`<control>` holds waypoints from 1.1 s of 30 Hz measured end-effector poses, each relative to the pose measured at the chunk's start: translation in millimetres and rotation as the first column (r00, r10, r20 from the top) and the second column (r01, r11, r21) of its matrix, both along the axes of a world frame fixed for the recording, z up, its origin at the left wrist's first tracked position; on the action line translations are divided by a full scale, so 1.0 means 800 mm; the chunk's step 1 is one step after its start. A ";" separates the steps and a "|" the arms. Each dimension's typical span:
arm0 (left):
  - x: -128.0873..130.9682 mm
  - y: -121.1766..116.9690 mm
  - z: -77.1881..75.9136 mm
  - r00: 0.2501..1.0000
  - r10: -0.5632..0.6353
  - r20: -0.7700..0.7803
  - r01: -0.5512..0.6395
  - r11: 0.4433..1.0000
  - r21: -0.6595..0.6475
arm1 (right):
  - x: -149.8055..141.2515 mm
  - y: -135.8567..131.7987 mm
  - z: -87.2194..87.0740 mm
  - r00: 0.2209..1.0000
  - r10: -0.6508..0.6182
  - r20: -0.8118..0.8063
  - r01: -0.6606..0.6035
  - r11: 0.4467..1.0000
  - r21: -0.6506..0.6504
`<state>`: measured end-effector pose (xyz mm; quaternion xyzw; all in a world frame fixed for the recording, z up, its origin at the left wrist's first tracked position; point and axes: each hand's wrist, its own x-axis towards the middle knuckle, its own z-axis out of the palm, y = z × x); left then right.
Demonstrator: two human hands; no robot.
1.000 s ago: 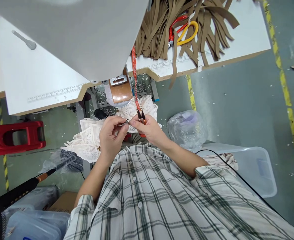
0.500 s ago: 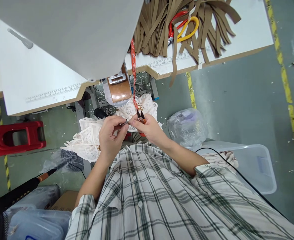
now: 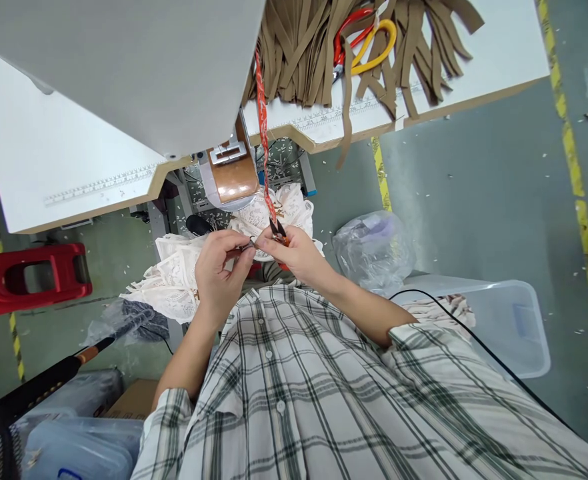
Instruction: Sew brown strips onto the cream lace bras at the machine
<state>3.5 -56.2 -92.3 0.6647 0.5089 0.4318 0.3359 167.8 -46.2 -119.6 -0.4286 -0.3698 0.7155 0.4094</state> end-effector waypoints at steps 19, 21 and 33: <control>-0.005 0.002 -0.003 0.992 0.011 0.128 0.005 0.992 -0.127 | 0.002 0.003 -0.003 0.990 0.096 -0.101 -0.095 0.995 0.018; -0.006 0.002 -0.002 0.992 0.009 0.127 0.007 0.993 -0.122 | 0.002 0.003 -0.002 0.989 0.102 -0.109 -0.099 0.995 0.029; -0.005 0.002 -0.002 0.990 -0.003 0.140 0.019 0.994 -0.111 | 0.002 0.002 -0.003 0.992 0.066 -0.108 -0.067 0.998 0.003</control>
